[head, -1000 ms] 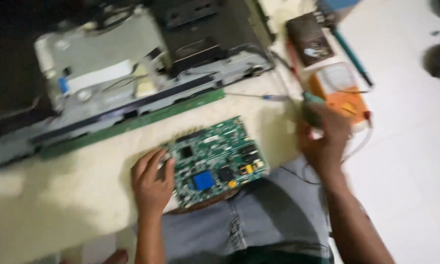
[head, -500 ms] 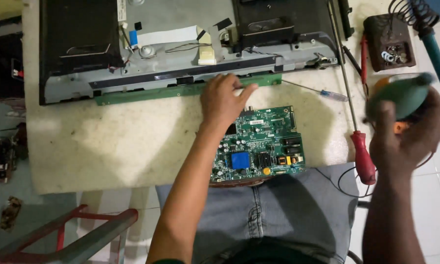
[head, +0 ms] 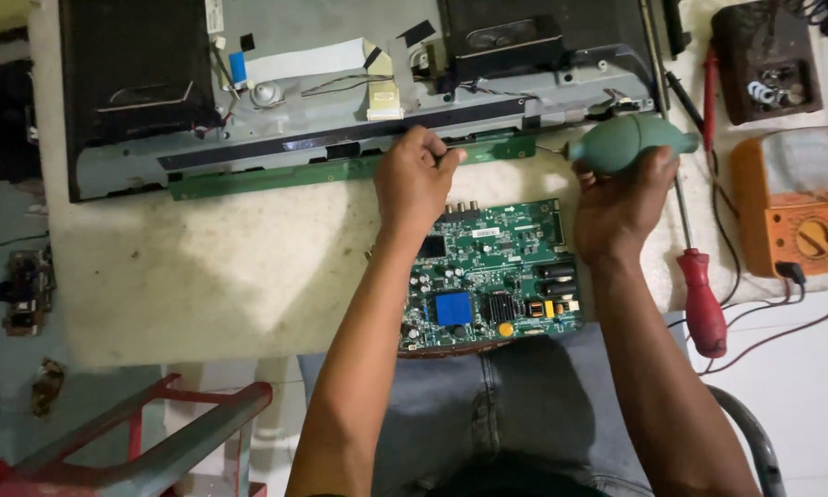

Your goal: Cleaning dust from television circuit boards using a manual air blower and inspecting components with a screwdriver.

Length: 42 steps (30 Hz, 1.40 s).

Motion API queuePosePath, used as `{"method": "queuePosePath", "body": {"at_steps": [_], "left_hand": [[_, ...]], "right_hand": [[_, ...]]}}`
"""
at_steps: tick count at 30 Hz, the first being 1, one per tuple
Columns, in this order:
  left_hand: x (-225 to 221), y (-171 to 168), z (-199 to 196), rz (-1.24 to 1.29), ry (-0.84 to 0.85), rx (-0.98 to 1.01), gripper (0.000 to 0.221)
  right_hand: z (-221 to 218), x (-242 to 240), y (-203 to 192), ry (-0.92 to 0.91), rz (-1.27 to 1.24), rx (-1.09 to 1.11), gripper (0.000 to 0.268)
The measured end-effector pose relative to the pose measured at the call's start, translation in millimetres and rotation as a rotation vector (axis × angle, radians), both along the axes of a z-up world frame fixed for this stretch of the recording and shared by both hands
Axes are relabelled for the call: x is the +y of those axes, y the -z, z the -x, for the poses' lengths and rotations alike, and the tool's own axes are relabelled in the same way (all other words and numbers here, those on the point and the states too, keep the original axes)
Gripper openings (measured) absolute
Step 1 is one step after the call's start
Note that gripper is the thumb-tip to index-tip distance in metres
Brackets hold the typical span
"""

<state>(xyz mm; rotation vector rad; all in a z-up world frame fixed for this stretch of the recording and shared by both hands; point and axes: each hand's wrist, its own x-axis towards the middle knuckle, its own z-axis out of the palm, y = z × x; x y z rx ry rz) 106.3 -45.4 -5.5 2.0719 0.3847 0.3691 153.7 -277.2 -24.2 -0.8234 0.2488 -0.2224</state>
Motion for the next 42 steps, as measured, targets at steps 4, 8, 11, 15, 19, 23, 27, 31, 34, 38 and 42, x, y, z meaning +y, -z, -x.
{"method": "queuePosePath", "body": {"at_steps": [4, 8, 11, 15, 19, 23, 27, 31, 34, 38, 42], "left_hand": [[17, 6, 14, 0.029, -0.096, 0.030, 0.023], [45, 17, 38, -0.079, -0.182, 0.006, 0.019], [52, 19, 58, 0.068, -0.202, -0.293, 0.015], [53, 26, 57, 0.107, -0.209, -0.389, 0.015], [50, 35, 53, 0.045, -0.183, -0.379, 0.015], [50, 25, 53, 0.021, -0.158, -0.403, 0.015], [50, 20, 52, 0.020, -0.175, -0.407, 0.016], [52, 6, 60, 0.033, -0.025, -0.297, 0.015], [52, 5, 59, 0.021, -0.023, -0.291, 0.015], [52, 8, 59, 0.010, -0.043, -0.273, 0.015], [51, 5, 59, 0.039, -0.045, -0.286, 0.015]], "right_hand": [[0, 1, -9, -0.053, 0.023, 0.013, 0.048], [6, 4, -18, -0.073, 0.024, 0.004, 0.047], [13, 10, -26, -0.038, 0.062, -0.071, 0.035], [9, 13, -22, -0.003, 0.164, -0.094, 0.027], [-4, 19, -26, -0.051, 0.364, -0.197, 0.026], [-10, 14, -9, -0.006, 0.632, -0.324, 0.026], [-4, -3, -26, -0.067, 0.758, -0.401, 0.032], [8, -32, -99, -0.405, 1.225, -0.277, 0.053], [7, -28, -144, -0.760, 1.793, 0.032, 0.052], [1, -34, -136, -1.065, 2.113, 0.144, 0.076], [20, -34, -157, -1.134, 2.113, 0.307, 0.056]]}}
